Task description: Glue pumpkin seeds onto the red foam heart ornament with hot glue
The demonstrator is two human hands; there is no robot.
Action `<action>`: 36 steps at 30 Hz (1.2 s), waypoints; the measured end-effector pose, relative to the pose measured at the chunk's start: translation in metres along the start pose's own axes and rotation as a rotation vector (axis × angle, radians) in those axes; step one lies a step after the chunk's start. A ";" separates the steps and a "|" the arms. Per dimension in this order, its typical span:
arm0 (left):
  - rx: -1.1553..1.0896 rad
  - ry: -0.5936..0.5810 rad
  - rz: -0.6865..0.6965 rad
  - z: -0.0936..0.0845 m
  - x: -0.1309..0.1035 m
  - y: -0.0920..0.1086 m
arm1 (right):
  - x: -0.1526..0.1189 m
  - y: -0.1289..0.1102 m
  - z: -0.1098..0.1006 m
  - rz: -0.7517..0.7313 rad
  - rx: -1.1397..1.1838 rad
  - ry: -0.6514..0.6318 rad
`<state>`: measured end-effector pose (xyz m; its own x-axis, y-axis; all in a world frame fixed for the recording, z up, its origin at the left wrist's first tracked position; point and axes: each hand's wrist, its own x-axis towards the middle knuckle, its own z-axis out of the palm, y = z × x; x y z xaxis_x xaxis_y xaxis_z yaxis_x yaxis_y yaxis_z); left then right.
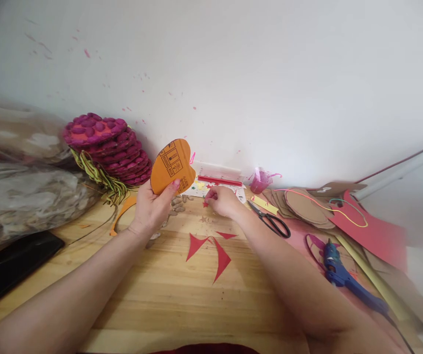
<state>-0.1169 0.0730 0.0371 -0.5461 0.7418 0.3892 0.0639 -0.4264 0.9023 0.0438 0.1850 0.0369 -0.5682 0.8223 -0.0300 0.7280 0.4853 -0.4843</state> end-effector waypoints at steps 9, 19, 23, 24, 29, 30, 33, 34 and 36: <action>-0.029 -0.006 0.006 -0.001 0.000 -0.003 | 0.023 0.039 -0.033 0.159 -0.130 0.007; -0.008 -0.008 -0.021 -0.001 -0.001 -0.001 | 0.025 0.047 -0.023 0.177 -0.236 0.037; -0.029 -0.012 -0.017 -0.001 -0.001 -0.003 | 0.026 0.049 -0.018 0.164 -0.254 0.075; -0.030 -0.012 -0.016 -0.001 -0.001 -0.003 | 0.025 0.049 -0.019 0.160 -0.258 0.088; 0.018 0.010 -0.024 -0.001 -0.001 -0.001 | 0.016 0.052 -0.033 0.142 -0.304 0.148; 0.018 0.014 -0.023 -0.001 -0.001 0.000 | 0.013 0.053 -0.037 0.138 -0.317 0.143; 0.009 0.008 -0.007 -0.001 -0.001 -0.002 | 0.002 0.059 -0.045 0.130 -0.363 0.097; 0.015 0.005 -0.001 -0.001 -0.001 -0.003 | -0.001 0.061 -0.046 0.127 -0.378 0.080; 0.027 0.001 0.010 -0.001 -0.001 -0.004 | -0.006 0.064 -0.045 0.120 -0.409 0.056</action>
<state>-0.1179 0.0737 0.0328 -0.5458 0.7371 0.3984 0.0924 -0.4196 0.9030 0.1113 0.2249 0.0454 -0.4570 0.8894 -0.0114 0.8861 0.4541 -0.0931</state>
